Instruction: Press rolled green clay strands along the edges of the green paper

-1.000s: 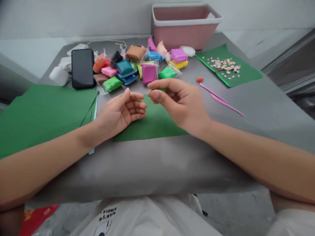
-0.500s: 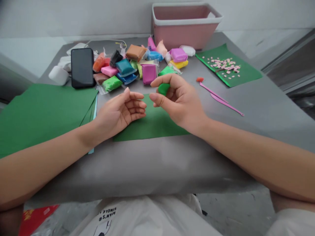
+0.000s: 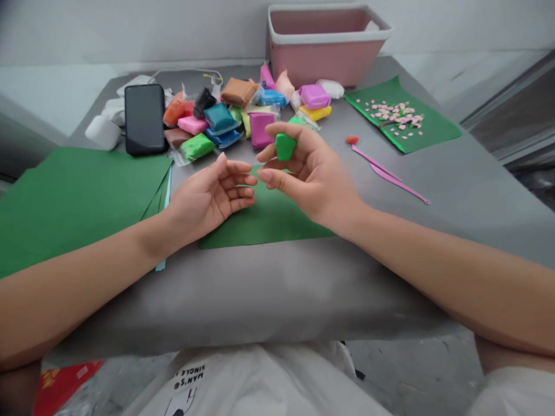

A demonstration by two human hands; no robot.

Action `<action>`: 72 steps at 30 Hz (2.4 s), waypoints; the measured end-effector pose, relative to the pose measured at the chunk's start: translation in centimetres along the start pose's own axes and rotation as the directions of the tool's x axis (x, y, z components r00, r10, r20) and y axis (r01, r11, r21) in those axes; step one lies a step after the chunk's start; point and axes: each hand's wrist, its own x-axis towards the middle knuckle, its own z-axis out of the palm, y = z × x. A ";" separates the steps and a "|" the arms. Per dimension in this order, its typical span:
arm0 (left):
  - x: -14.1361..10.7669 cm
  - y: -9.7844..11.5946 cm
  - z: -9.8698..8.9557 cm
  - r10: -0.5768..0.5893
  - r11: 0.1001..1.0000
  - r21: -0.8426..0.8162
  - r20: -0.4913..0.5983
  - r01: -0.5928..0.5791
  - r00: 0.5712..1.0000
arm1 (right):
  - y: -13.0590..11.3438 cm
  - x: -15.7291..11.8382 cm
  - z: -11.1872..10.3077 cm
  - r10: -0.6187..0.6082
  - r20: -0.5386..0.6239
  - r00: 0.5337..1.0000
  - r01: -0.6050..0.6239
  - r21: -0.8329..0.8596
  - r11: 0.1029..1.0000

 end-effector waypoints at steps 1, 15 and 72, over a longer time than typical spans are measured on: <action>0.0 0.0 0.0 -0.001 1.000 0.001 0.006 0.001 1.000 | -0.1 0.0 0.0 0.015 -0.011 1.000 -0.015 -0.018 1.000; 0.0 0.2 0.2 -0.022 1.000 -0.017 -0.008 0.022 1.000 | -0.8 0.2 0.7 0.033 -0.137 0.990 -0.014 0.139 0.990; -0.1 0.4 0.5 -0.024 0.997 -0.069 -0.015 0.023 1.000 | -1.9 0.0 0.4 0.177 0.232 0.957 -0.217 0.163 0.962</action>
